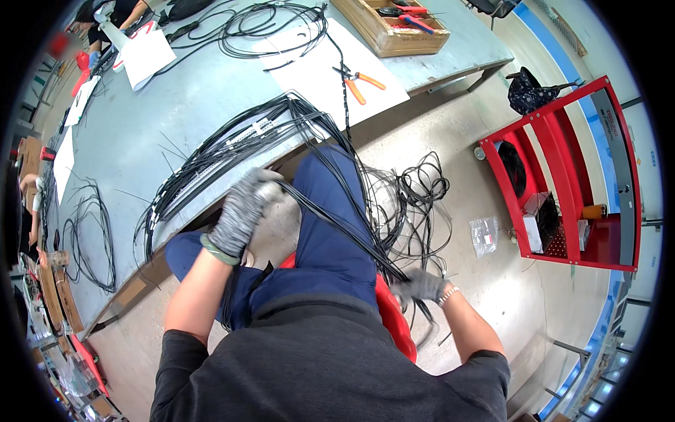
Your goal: The person sits at a workbench and repeatedly gathers, aligns, and bundles a large quantity of black cables by hand. They hold the bundle against their lap and use both hands to straighten and compact the wires into a neat stack.
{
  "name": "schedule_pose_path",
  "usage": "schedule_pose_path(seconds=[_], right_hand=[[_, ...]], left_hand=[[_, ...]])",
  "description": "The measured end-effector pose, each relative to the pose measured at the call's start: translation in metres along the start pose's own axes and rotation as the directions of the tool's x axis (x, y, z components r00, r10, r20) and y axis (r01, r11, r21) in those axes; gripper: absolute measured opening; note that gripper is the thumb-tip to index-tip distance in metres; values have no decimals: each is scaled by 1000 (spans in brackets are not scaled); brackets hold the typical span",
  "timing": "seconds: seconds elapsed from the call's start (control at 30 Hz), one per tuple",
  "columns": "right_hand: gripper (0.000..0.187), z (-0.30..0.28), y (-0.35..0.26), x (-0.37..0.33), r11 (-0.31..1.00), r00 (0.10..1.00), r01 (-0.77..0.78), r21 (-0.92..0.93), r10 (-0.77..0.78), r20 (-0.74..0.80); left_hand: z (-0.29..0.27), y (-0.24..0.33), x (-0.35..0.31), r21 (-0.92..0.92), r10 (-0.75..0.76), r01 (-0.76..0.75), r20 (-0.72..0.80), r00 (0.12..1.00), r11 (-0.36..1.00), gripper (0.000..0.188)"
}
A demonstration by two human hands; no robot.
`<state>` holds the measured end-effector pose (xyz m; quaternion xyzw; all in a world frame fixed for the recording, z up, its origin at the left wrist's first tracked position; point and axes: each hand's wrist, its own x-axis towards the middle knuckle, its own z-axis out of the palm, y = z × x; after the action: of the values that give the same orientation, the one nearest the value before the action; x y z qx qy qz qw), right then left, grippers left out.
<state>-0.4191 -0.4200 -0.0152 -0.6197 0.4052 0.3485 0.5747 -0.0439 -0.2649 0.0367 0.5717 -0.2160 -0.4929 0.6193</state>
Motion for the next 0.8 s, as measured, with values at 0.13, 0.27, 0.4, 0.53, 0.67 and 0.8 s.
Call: schedule_pose_path(seconds=[0.13,0.27,0.4,0.53,0.67,0.8], right_hand=[[32,12,-164,-2,841,856,505,194,-517,19],[34,3,-199,16,826,854,494,272,-520,26],[32,-7,-207,36,711,741,668,221,-664,-101],[28,-41,-225,59,691,653,720,-57,-704,-280],[30,-70,-232,100,712,520,632,-306,-682,-513],[29,-85,-238,130,751,455,567,-339,-629,-631]], left_hand=[[48,-1,-12,36,-103,97,275,956,995,18],[48,-11,-3,153,-136,115,134,982,982,19],[30,11,18,341,-44,-9,148,988,940,22],[11,31,82,819,303,-222,63,951,529,32],[-4,8,161,978,442,-203,200,874,-39,45],[-12,-15,188,967,278,-101,166,946,-232,39]])
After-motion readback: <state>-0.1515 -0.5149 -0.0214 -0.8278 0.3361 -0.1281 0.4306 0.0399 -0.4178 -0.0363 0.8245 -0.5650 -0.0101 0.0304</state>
